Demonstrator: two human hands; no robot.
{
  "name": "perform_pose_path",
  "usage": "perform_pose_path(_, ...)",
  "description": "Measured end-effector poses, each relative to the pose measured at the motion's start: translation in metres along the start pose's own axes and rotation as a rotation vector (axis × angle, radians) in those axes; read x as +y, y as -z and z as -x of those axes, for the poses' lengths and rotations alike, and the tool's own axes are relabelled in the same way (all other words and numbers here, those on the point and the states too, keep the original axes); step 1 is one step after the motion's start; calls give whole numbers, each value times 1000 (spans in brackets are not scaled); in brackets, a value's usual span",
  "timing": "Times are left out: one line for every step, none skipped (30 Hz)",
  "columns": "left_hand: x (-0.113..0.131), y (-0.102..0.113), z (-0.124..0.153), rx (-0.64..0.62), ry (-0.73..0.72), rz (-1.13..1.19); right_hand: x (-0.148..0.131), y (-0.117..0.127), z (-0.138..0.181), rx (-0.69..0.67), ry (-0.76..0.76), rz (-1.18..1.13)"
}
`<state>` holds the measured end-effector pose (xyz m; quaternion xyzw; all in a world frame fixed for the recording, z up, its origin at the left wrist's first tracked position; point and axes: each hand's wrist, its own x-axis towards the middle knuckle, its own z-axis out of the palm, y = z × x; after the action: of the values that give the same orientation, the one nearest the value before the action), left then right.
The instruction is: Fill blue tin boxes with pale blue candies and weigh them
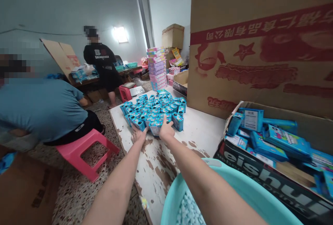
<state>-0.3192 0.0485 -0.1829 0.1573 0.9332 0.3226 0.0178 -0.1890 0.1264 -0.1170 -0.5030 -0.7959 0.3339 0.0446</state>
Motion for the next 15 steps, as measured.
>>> perform_pose_path(0, -1, 1, 5, -1, -11, 1, 1, 0, -7, 4, -2)
perform_pose_path(0, -1, 2, 13, -4, -24, 1, 2, 0, -16, 11, -4)
perform_pose_path(0, -2, 3, 22, -11, -40, 3, 4, 1, -26, 18, -8)
perform_pose_path(-1, -2, 3, 30, -20, -56, 4, 7, 3, -34, 21, -13)
perform_pose_path(-1, -3, 4, 38, -29, -71, 5, 11, 6, -40, 23, -20)
perform_pose_path(-1, -3, 4, 47, -39, -80, 6, 16, 10, -40, 23, -29)
perform_pose_path(-1, -4, 4, 53, -48, -78, 8, 23, 17, -36, 23, -39)
perform_pose_path(-1, -4, 5, 57, -53, -59, 10, 31, 26, -34, 49, -49)
perform_pose_path(1, -3, 5, 58, -56, -34, 13, 41, 38, -37, 102, -61)
perform_pose_path(2, -1, 6, 54, -58, -8, 18, 52, 53, -49, 169, -73)
perform_pose_path(4, 2, 7, 44, -61, 14, 25, 65, 71, -73, 265, -88)
perform_pose_path(7, 7, 8, 27, -68, 28, 34, 79, 92, -97, 349, -109)
perform_pose_path(9, 12, 10, 3, -81, 34, 47, 93, 115, -116, 407, -137)
perform_pose_path(11, 17, 13, -25, -102, 34, 62, 108, 141, -120, 478, -173)
perform_pose_path(12, 24, 16, -55, -129, 32, 81, 122, 169, -88, 528, -231)
